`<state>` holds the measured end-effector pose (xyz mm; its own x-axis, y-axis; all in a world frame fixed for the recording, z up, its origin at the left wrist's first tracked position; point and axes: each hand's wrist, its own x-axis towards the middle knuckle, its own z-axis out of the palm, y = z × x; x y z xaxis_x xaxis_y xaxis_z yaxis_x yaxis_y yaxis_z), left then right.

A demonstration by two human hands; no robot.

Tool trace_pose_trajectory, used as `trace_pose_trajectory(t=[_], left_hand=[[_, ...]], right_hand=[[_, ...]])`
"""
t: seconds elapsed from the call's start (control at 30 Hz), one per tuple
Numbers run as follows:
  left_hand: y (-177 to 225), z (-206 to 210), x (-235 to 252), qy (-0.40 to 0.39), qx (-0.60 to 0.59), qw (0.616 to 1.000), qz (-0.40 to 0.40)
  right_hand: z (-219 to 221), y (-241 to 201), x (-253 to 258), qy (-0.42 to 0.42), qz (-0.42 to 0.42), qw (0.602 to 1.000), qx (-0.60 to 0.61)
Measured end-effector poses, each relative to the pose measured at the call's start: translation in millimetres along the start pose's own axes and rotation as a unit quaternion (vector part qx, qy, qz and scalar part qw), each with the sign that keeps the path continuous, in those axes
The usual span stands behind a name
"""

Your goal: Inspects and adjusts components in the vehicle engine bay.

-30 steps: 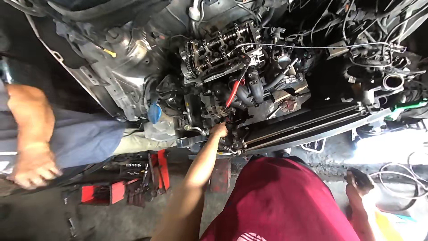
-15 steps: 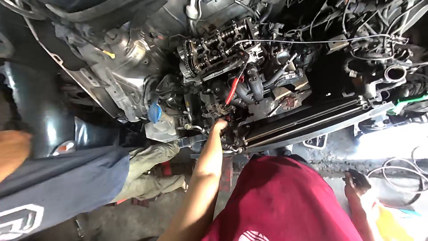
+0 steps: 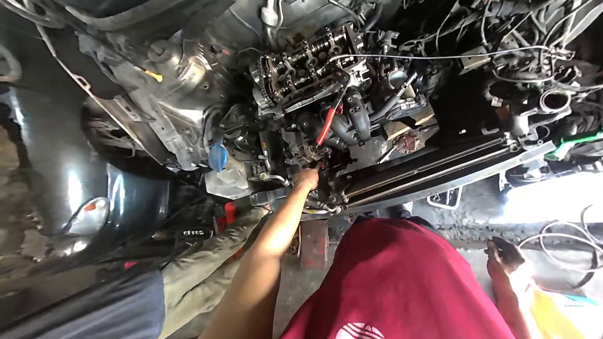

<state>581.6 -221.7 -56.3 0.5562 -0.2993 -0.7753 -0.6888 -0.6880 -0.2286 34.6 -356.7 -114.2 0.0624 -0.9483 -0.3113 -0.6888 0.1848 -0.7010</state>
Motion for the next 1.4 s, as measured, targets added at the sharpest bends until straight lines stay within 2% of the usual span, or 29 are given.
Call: trace_pose_trajectory(t=[0.17,0.4,0.57,0.8,1.03,1.2,1.3,1.4], left_hand=[[12,-9,-7,-0.003,0.078,0.997,-0.001],[28,-20,-16,-0.024,0.107,0.994,-0.026],[37,-22,-13,-0.037,0.151,0.988,-0.013],[43,-19,1,-0.034,0.157,0.987,-0.022],[60,-26,-6,-0.05,0.206,0.977,-0.009],[67,-20,2,-0.052,0.161,0.985,-0.036],[59,-31,-5,-0.051,0.153,0.987,0.012],[37,-36,-12,-0.011,0.167,0.983,0.077]], right_hand=[[-2,-10,4,-0.004,-0.004,1.0,0.0],[-7,-19,-5,0.01,0.018,1.0,0.005],[-8,-21,-16,0.012,0.043,0.999,-0.001],[-9,-7,-30,0.038,0.074,0.996,0.005],[-11,-3,-48,0.055,0.108,0.993,0.014],[-9,1,-58,0.041,0.124,0.991,0.019],[-9,5,-61,0.039,0.13,0.991,0.019],[-8,6,-61,0.034,0.138,0.99,0.018]])
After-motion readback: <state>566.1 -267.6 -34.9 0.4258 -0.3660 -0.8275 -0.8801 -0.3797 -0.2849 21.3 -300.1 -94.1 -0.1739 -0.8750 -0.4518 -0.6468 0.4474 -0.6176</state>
